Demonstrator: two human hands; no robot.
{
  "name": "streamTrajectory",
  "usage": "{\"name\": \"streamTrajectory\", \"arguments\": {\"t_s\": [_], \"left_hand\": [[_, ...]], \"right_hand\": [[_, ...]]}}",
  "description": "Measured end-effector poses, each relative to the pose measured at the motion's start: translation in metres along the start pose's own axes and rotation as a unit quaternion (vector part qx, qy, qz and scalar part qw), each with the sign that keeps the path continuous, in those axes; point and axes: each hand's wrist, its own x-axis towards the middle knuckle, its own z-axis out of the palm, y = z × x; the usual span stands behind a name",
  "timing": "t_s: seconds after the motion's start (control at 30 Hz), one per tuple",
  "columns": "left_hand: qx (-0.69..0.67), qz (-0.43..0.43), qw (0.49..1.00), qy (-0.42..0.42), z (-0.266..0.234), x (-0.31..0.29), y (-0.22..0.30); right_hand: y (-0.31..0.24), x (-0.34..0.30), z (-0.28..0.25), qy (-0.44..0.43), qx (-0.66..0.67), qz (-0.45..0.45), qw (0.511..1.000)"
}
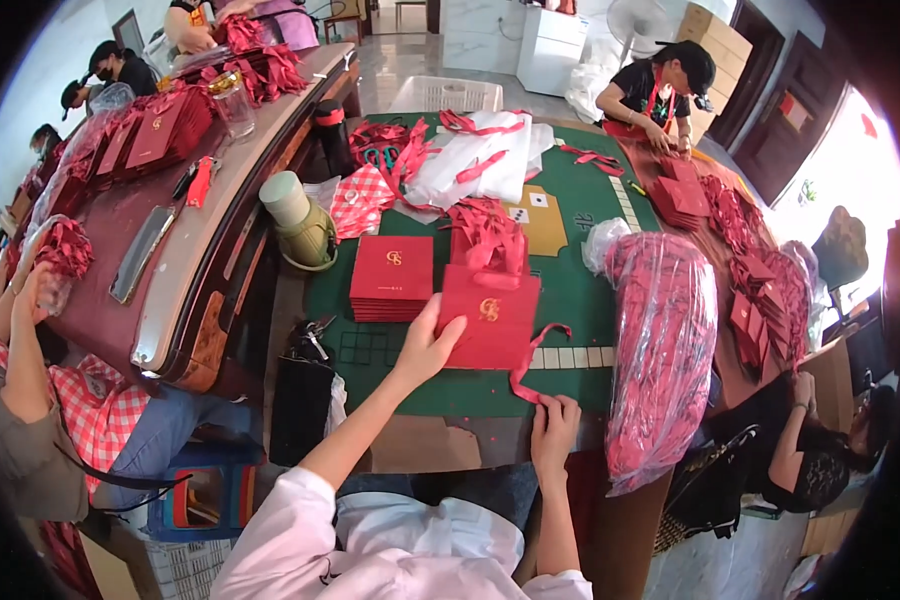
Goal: The person attaches ribbon handles to small gift bags by hand, opens a plastic bag of ribbons to retrieve additional ribbons, and attaches ribbon handles to more bags.
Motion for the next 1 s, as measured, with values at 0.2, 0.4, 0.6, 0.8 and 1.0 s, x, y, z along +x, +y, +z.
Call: {"name": "streamTrajectory", "arguments": {"t_s": [0.2, 0.4, 0.6, 0.8, 1.0], "left_hand": [[0.289, -0.033, 0.955, 0.052, 0.009, 0.023, -0.048], [0.484, 0.057, 0.869, 0.083, 0.007, 0.018, -0.031], [0.518, 0.119, 0.821, 0.209, -0.060, 0.020, -0.023], [0.530, -0.035, 0.813, 0.241, -0.138, 0.014, -0.057], [0.365, -0.229, 0.879, 0.208, -0.162, 0.025, -0.078]], "right_hand": [[-0.003, 0.000, 0.007, 0.019, 0.012, -0.016, 1.000], [-0.001, -0.003, 0.006, 0.017, 0.026, 0.005, 1.000], [0.004, -0.005, 0.007, 0.028, 0.023, 0.004, 0.999], [-0.007, -0.004, 0.005, 0.042, 0.029, 0.020, 0.998], [-0.069, 0.022, 0.010, -0.009, 0.169, -0.012, 0.985]]}}
